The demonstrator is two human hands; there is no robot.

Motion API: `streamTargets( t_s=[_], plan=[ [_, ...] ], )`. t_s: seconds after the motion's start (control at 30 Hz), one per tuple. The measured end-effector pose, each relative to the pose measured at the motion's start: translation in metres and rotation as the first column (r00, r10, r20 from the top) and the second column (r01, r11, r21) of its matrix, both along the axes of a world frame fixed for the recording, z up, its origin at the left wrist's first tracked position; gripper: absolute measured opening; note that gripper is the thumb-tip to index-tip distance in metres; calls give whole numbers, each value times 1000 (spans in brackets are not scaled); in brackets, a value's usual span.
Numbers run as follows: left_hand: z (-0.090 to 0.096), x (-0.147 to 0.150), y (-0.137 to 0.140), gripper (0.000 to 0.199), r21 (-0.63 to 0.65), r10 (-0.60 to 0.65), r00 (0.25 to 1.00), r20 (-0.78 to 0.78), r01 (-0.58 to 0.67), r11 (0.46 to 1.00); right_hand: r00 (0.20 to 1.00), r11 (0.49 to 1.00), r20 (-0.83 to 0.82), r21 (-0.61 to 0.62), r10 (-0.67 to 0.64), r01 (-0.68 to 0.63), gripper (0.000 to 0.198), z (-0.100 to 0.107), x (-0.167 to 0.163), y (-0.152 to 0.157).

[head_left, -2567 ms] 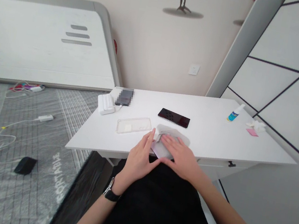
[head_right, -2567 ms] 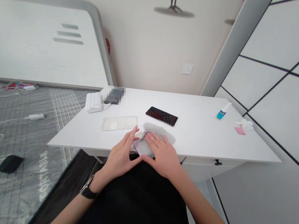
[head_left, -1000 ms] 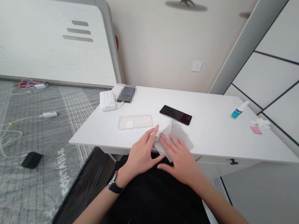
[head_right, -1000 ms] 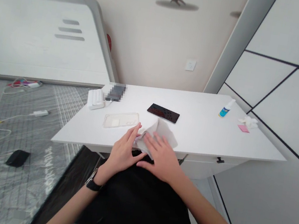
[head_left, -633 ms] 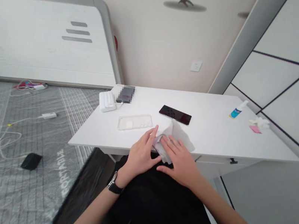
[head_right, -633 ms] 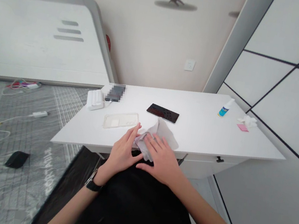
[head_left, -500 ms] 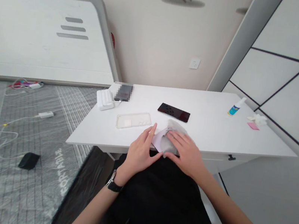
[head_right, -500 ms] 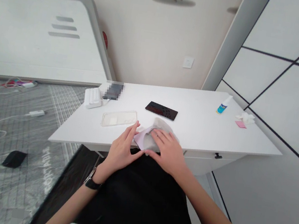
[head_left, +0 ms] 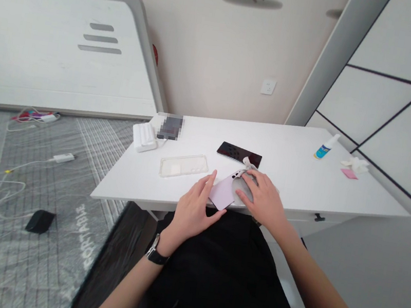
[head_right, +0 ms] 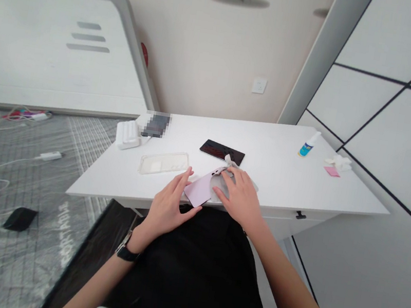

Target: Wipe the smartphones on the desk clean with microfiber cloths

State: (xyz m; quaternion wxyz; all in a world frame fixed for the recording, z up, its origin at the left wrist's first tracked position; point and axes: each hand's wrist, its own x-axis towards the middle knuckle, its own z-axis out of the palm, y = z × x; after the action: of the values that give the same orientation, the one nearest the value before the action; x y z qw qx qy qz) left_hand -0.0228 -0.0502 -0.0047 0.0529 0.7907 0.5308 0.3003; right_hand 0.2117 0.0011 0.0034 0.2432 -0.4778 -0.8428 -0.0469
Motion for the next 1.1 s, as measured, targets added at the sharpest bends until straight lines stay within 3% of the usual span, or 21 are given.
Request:
streamTargets(
  t_s=[0.27, 0.5, 0.6, 0.77, 1.1],
  plan=[
    [0, 1, 0, 102, 2, 0, 1000, 4, 0, 1000, 995, 997, -81, 52, -51, 56, 41, -4, 16, 1],
    [0, 1, 0, 102, 18, 12, 1000, -26, -11, 1000, 972, 989, -225, 112, -70, 97, 21, 5, 17, 2],
    [0, 1, 0, 101, 21, 6, 1000, -30, -5, 1000, 975, 996, -222, 89, 13, 7, 26, 8, 8, 8],
    [1, 0, 0, 101, 22, 5, 999, -32, -4, 1000, 986, 996, -160, -57, 53, -62, 34, 4, 3, 20],
    [0, 1, 0, 103, 34, 8, 999, -43, -6, 999, 986, 990, -97, -26, 134, -137, 45, 0, 5, 27]
  ],
)
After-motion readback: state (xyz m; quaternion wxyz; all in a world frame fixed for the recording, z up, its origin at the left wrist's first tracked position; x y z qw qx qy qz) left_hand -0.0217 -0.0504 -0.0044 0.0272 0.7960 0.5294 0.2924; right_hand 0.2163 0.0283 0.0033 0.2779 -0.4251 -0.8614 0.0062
